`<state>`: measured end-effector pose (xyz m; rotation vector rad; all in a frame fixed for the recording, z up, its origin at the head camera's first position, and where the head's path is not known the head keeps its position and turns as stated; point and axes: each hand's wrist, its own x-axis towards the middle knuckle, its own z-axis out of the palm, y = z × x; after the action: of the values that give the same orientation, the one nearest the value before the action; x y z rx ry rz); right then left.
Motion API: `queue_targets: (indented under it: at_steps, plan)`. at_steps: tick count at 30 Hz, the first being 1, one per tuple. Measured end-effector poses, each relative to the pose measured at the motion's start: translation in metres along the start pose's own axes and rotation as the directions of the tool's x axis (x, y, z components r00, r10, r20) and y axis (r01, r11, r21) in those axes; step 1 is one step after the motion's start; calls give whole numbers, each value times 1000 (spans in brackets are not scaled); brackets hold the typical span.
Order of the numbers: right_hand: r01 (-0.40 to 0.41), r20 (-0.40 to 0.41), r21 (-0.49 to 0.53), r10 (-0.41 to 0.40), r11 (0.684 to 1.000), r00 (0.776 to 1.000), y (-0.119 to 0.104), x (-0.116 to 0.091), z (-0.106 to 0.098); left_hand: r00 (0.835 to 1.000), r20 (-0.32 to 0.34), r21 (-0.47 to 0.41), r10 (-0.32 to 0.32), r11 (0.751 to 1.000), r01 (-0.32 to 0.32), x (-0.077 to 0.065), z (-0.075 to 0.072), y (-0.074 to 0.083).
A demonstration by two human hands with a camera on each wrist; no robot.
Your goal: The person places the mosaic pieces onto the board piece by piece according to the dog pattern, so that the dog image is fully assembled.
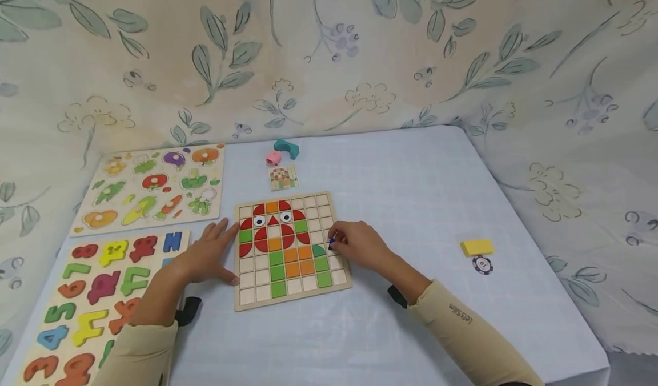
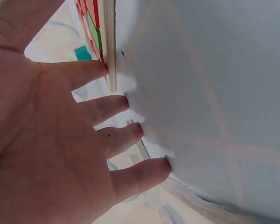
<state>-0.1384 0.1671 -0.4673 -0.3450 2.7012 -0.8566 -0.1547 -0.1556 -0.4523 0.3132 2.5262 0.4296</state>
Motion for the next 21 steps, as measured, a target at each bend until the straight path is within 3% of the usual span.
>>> queue_targets:
  at_steps: [14, 21]
  plan:
    - [0, 60, -39, 2, 999, 998, 2, 3, 2, 1000, -9, -7, -25, 1000, 25, -2, 3, 0]
    - [5, 70, -55, -1, 998, 998, 7, -3, 4, 1000, -8, -1, -7, 1000, 7, -2, 5, 6]
